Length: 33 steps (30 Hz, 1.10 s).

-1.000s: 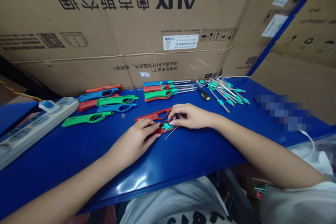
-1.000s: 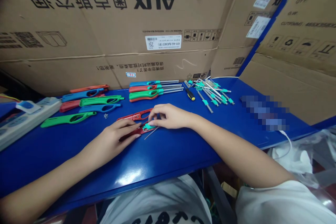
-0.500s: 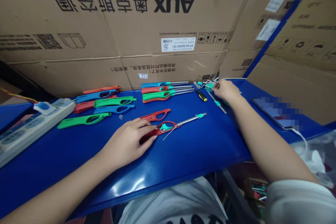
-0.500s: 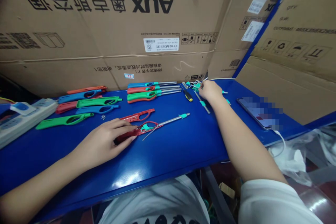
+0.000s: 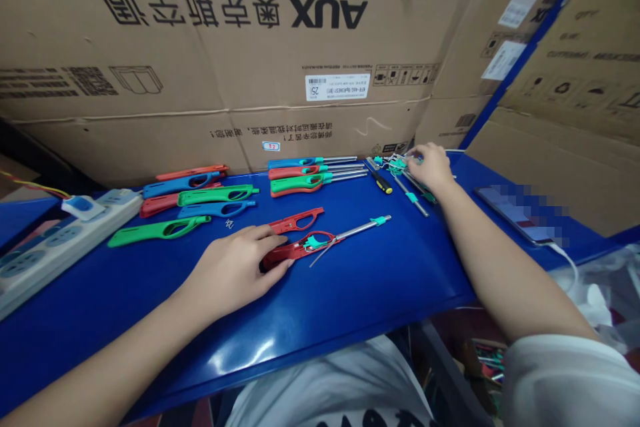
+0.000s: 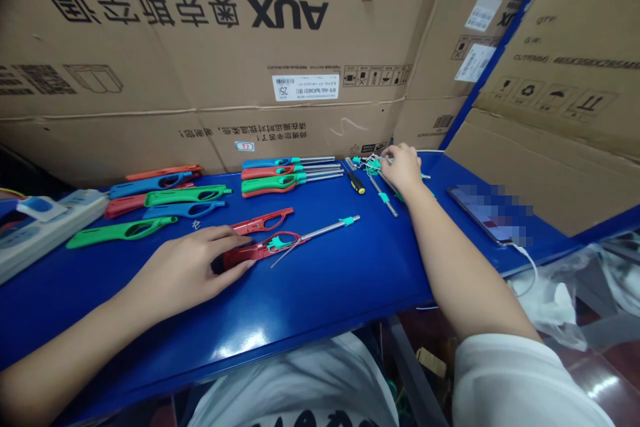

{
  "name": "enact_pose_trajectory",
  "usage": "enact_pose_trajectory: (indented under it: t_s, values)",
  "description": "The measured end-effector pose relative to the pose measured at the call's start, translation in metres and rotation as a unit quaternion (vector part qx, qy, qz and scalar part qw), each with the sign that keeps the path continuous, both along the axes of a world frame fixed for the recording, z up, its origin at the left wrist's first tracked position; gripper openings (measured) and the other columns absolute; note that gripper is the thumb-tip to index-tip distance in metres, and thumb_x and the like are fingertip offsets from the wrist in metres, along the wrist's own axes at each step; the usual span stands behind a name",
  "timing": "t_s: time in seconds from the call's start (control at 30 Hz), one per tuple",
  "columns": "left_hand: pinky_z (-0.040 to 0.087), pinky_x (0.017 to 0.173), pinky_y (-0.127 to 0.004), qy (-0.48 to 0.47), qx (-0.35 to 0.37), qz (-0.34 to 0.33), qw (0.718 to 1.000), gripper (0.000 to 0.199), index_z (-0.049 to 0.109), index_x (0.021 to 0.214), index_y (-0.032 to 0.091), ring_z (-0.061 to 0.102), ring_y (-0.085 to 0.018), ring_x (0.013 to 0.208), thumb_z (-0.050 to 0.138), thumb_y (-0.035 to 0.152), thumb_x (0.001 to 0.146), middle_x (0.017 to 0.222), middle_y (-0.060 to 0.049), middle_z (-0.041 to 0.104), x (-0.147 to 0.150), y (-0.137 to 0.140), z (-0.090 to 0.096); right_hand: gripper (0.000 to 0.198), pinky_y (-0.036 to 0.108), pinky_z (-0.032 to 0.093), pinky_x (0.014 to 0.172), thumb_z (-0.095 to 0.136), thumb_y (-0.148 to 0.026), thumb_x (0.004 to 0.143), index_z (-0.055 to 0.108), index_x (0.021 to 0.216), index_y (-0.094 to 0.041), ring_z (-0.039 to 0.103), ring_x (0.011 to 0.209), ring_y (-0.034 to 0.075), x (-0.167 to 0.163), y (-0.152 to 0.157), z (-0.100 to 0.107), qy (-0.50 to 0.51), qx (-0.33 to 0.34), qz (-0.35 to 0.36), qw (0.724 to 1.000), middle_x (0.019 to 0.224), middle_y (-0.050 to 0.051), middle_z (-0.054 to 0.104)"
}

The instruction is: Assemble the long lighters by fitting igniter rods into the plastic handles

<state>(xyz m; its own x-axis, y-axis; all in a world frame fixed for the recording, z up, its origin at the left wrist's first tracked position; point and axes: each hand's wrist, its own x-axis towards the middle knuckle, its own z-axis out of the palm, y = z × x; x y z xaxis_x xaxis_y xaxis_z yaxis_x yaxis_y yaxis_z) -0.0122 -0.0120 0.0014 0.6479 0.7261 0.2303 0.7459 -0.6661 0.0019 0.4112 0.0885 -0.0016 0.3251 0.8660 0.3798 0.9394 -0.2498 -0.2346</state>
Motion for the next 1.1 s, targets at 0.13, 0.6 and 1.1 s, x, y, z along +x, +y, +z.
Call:
enact_pose_trajectory:
  t_s: [0.13, 0.6, 1.1]
  values:
    - [0.053, 0.061, -0.033, -0.005, -0.049, 0.010, 0.999, 0.036, 0.074, 0.115, 0.026, 0.073, -0.025, 0.080, 0.051, 0.045, 0.096, 0.115, -0.006, 0.072, 0.002, 0.000, 0.001, 0.039, 0.053, 0.038, 0.105, 0.044, -0.033, 0.095, 0.067, 0.125, -0.021, 0.050, 0.125, 0.033, -0.012, 0.006, -0.009, -0.032, 0.015, 0.152, 0.988, 0.134, 0.013, 0.063]
    - [0.052, 0.065, -0.025, -0.133, -0.164, -0.043, 0.977, 0.029, 0.070, 0.115, 0.022, 0.067, -0.016, 0.076, 0.053, 0.036, 0.096, 0.108, -0.006, 0.066, 0.005, 0.002, -0.009, 0.043, 0.075, 0.008, 0.114, 0.034, -0.037, 0.101, 0.073, 0.117, -0.027, 0.051, 0.133, 0.033, -0.017, 0.021, -0.028, -0.041, -0.065, 0.202, 0.976, 0.135, 0.007, 0.067]
    - [0.053, 0.064, -0.025, -0.117, -0.164, -0.035, 0.979, 0.030, 0.070, 0.116, 0.023, 0.068, -0.019, 0.086, 0.053, 0.038, 0.096, 0.115, -0.008, 0.066, 0.005, 0.003, -0.008, 0.018, 0.056, 0.036, 0.108, 0.069, -0.037, 0.085, 0.080, 0.095, -0.026, 0.055, 0.125, 0.033, -0.006, 0.031, -0.034, 0.011, -0.002, 0.152, 0.988, 0.132, 0.008, 0.066]
